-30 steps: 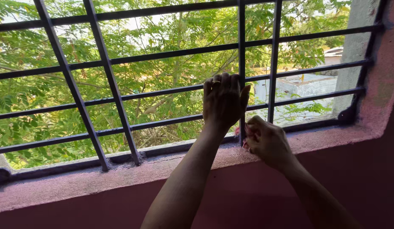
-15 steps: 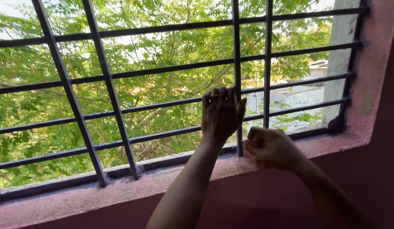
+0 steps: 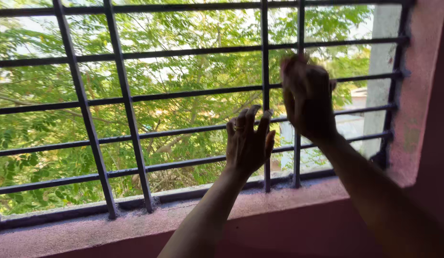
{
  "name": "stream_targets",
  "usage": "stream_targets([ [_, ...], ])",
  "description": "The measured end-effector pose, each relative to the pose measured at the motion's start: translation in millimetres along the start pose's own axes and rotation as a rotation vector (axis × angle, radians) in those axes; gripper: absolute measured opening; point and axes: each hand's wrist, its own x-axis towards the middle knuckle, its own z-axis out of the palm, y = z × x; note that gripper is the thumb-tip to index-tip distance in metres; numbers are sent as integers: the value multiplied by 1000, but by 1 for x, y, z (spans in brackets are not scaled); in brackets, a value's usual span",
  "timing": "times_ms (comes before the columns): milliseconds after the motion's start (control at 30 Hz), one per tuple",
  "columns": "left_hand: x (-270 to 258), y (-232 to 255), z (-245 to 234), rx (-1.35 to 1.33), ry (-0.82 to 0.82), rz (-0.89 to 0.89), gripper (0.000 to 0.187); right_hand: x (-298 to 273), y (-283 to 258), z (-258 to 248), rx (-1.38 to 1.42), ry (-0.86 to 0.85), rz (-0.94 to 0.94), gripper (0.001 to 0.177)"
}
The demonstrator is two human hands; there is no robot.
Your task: The person rinses a cloth in a bucket of water and wipes the metal bars of a window grill by hand, moving along the horizontal and vertical bars to clean the surfaces.
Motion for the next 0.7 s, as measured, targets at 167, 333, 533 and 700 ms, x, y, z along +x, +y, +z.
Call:
stream_targets([
  [167, 34, 14, 0, -47, 84, -23, 44, -13, 18, 4, 8, 16, 90, 20],
  [333, 117, 8, 26, -50, 219, -35, 50, 25, 82, 59, -75, 171, 82, 23],
  [533, 146, 1, 58, 130, 204, -132, 58, 49, 140, 109, -10, 211, 162, 14],
  [700, 144, -5, 77, 100, 306, -134, 44, -18, 93, 72, -65, 66, 59, 10],
])
